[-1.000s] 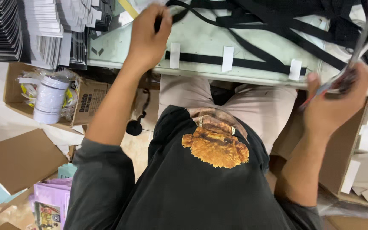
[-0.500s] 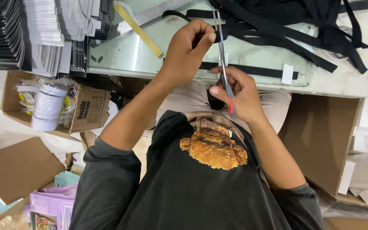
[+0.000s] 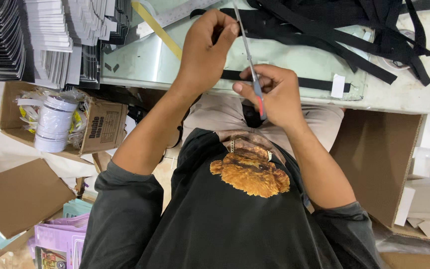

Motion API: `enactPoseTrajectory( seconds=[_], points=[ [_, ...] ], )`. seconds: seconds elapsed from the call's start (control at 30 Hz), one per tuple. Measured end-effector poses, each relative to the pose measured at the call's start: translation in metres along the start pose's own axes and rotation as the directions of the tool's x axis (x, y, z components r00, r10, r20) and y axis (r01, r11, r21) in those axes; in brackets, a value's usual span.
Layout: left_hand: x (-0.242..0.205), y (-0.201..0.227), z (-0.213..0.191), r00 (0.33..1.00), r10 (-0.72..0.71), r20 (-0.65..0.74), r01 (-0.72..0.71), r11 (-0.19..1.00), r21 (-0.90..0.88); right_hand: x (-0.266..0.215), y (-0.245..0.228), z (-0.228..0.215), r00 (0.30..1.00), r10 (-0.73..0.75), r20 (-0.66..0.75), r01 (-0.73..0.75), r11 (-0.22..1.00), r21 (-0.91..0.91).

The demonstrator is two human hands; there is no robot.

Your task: The person uses scissors to cut black fabric straps into uniform lengths on a workbench. They repeatedly measure, cut, and set aside the pieces, maintaining a consistent workflow throughout the clip.

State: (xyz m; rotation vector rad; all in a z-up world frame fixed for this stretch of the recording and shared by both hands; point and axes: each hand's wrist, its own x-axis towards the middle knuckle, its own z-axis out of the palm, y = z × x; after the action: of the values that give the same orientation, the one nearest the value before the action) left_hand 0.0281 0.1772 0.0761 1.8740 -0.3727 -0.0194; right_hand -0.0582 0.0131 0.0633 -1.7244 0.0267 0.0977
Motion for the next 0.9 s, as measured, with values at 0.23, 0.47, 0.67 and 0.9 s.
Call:
enactPoseTrajectory(
  seconds=[0.23, 0.47, 0.67, 0.9],
  points=[
    [-0.001, -0.011, -0.005, 1.0, 0.009, 0.016, -0.007, 0.994, -0.106, -0.005, 0.021, -0.012, 0.998, -0.061, -0.014, 0.061, 0.998, 0.026],
    [-0.066, -0.011, 0.053, 0.952, -0.164, 0.258, 0.236, 0.93, -0.281, -0.039, 0.062, -0.032, 0.967, -0.115, -0.227, 0.161, 0.967, 0.197],
    [-0.089, -0.015, 0.085, 0.935, -0.183, 0.302, 0.296, 0.874, -0.385, -0.063, 0.075, -0.048, 0.972, 0.032, -0.232, 0.037, 0.957, 0.287],
    [-0.102, -0.031, 0.076, 0.908, -0.259, 0.33, 0.34, 0.915, -0.218, -0.033, 0.03, -0.064, 0.989, -0.061, -0.138, 0.042, 0.989, -0.14]
  ],
)
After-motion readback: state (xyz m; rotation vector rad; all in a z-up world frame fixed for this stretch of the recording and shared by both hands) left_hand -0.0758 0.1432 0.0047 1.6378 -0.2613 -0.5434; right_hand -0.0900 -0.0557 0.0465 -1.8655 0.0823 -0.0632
